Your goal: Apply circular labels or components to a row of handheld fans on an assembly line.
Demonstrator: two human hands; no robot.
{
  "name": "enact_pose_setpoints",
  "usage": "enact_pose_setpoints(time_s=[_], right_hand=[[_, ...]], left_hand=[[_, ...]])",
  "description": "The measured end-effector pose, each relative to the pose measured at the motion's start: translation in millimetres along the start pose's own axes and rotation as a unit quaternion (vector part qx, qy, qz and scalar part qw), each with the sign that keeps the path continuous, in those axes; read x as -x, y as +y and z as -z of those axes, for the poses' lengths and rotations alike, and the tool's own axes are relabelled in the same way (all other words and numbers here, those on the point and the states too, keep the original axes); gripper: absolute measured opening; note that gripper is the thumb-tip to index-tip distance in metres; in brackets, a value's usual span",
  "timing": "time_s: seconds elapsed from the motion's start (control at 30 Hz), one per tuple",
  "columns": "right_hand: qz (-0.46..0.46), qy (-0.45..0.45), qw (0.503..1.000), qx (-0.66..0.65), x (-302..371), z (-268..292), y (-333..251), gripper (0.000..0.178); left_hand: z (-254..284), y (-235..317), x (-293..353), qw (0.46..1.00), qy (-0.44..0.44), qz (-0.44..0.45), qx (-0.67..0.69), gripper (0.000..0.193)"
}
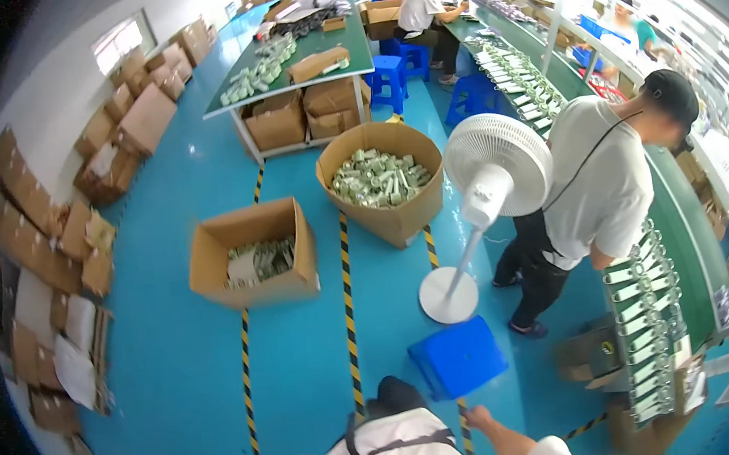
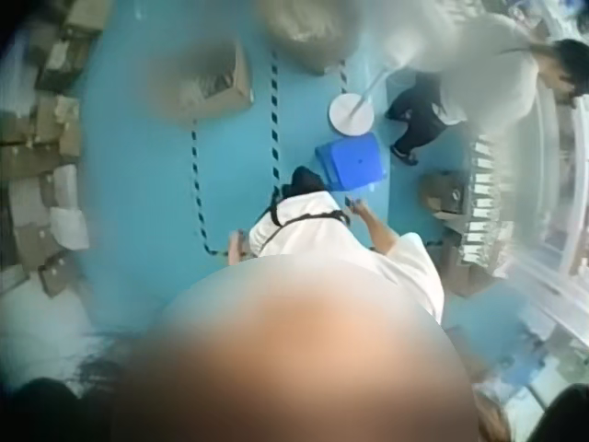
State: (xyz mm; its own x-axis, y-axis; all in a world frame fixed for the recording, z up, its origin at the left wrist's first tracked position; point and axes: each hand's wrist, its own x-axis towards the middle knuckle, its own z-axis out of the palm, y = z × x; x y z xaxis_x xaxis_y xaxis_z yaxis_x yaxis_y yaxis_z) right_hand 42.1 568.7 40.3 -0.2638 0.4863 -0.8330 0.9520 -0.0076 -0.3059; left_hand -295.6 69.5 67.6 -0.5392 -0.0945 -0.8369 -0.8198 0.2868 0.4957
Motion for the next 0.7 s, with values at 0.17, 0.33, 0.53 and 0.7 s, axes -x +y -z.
enact_pose_setpoints(time_s=[0.17, 0.33, 0.53, 0.7], right_hand=[[-0.113, 0.008, 0.981, -0.157, 25.5, -16.5, -73.0, 0.032], [0.157, 0.140, 0.960, 0.186, -134.5, -18.6, -69.4, 0.019], [0.169, 0.266, 0.937, -0.153, -204.2, 158.5, -357.1, 0.034], [0.156, 0.167, 0.930, -0.287, -232.7, 249.3, -554.3, 0.030]], left_hand=[[-78.5, 297.6, -62.0, 0.897, -0.040, -0.272, -0.346, 0.027], [-195.6, 480.1, -72.7, 0.929, -0.087, -0.300, -0.200, 0.027], [-330.1, 561.2, -72.9, 0.860, -0.230, -0.326, -0.317, 0.025], [-341.0, 513.9, -137.3, 0.865, -0.260, -0.168, -0.395, 0.030]])
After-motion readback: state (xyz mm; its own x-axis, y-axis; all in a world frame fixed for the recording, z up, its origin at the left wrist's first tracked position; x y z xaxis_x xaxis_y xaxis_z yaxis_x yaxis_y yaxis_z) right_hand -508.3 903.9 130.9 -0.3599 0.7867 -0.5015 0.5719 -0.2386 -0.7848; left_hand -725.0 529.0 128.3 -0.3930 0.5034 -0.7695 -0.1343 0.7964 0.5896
